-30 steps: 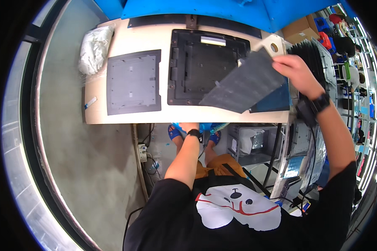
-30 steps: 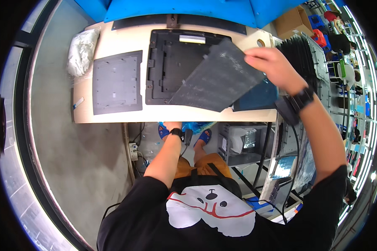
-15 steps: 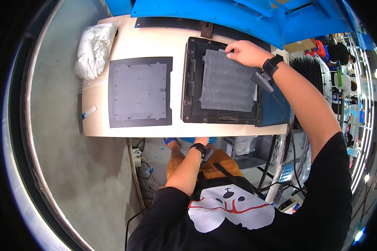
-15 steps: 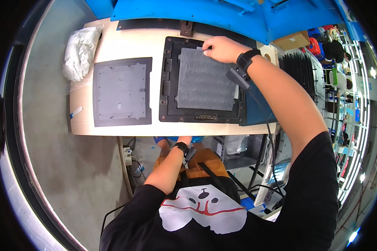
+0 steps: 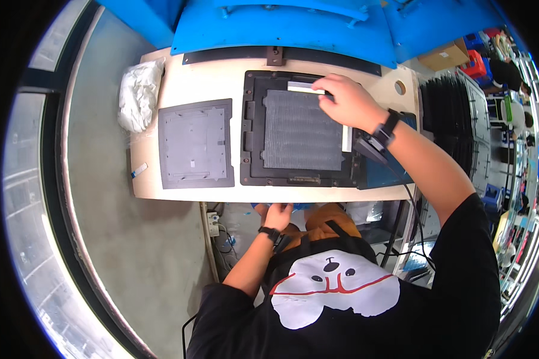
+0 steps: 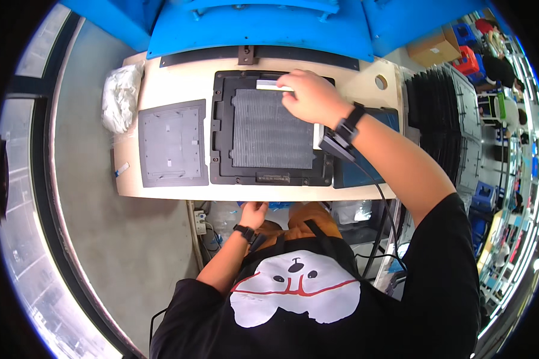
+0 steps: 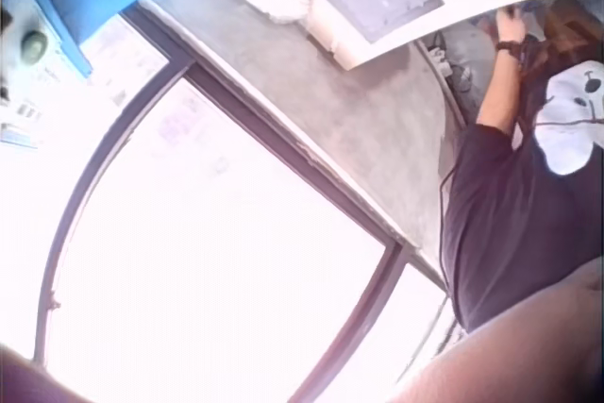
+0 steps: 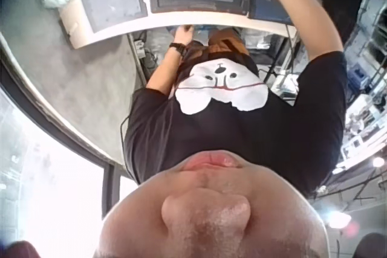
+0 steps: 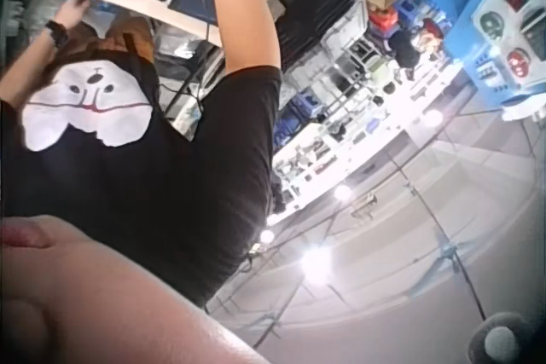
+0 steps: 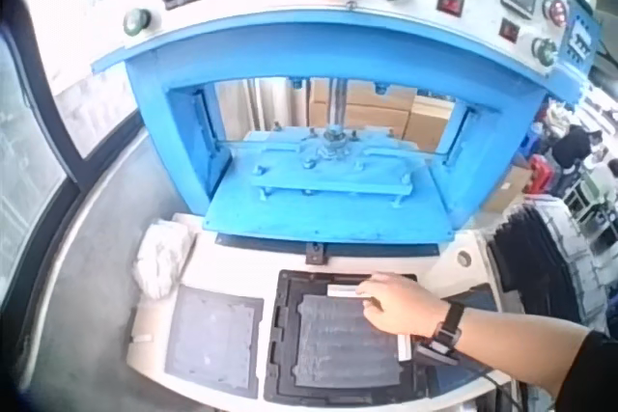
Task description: Applying protective film to plastic panels using a press machine at multiple workstations.
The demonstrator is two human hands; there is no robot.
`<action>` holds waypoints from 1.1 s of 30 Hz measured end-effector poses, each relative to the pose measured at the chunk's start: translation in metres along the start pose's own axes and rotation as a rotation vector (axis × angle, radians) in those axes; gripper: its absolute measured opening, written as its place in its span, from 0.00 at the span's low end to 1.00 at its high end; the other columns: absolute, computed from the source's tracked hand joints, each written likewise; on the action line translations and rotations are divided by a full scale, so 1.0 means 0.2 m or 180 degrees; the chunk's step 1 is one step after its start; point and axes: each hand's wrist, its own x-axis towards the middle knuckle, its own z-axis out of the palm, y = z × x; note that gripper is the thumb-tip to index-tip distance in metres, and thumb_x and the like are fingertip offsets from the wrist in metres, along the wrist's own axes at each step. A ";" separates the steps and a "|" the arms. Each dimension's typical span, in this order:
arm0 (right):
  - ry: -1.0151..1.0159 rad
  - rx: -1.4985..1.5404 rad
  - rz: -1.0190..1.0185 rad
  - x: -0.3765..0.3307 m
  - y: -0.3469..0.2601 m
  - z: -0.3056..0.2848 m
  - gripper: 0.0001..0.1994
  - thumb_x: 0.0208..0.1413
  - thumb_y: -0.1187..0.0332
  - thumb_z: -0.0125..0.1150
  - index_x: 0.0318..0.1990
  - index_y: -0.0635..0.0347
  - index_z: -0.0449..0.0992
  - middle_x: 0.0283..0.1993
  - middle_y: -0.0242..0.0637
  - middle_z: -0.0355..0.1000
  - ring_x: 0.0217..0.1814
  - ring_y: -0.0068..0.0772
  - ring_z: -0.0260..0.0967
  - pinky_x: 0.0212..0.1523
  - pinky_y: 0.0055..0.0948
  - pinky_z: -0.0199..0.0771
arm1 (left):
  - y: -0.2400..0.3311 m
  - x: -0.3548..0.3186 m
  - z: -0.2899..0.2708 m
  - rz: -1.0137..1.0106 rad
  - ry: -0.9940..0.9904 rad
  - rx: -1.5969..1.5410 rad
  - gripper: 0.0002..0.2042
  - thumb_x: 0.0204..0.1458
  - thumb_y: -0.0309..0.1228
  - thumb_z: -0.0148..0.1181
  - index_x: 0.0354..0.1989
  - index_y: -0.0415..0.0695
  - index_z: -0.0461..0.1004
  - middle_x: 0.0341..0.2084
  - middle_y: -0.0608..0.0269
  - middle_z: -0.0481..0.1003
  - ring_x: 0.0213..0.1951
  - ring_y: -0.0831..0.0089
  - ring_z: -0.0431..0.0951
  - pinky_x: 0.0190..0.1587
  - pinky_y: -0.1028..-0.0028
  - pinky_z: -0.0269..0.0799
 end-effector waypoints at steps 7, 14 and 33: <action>0.0901 0.1503 0.1890 -0.72 0.14 -0.06 0.09 0.57 0.70 0.64 0.42 0.64 0.76 0.32 0.34 0.76 0.32 0.23 0.72 0.36 0.24 0.74 | 0.18 -0.35 -0.32 0.0357 -0.0356 0.1061 0.10 0.57 0.31 0.59 0.42 0.36 0.75 0.33 0.52 0.78 0.35 0.65 0.80 0.40 0.70 0.75; 0.0872 0.1313 0.2366 -0.68 0.10 0.10 0.20 0.51 0.53 0.70 0.31 0.65 0.75 0.26 0.42 0.73 0.28 0.35 0.71 0.31 0.32 0.71 | 0.51 -0.35 -0.35 0.0629 -0.0763 0.1580 0.11 0.56 0.30 0.60 0.42 0.35 0.75 0.34 0.53 0.79 0.37 0.65 0.80 0.42 0.70 0.75; 0.1318 0.1706 0.2911 -1.55 -0.23 0.26 0.14 0.58 0.62 0.64 0.28 0.65 0.73 0.21 0.32 0.68 0.25 0.22 0.64 0.27 0.28 0.65 | 0.51 -0.41 -0.50 0.0940 -0.0927 0.2004 0.10 0.56 0.33 0.59 0.39 0.38 0.76 0.32 0.49 0.79 0.35 0.59 0.80 0.40 0.67 0.75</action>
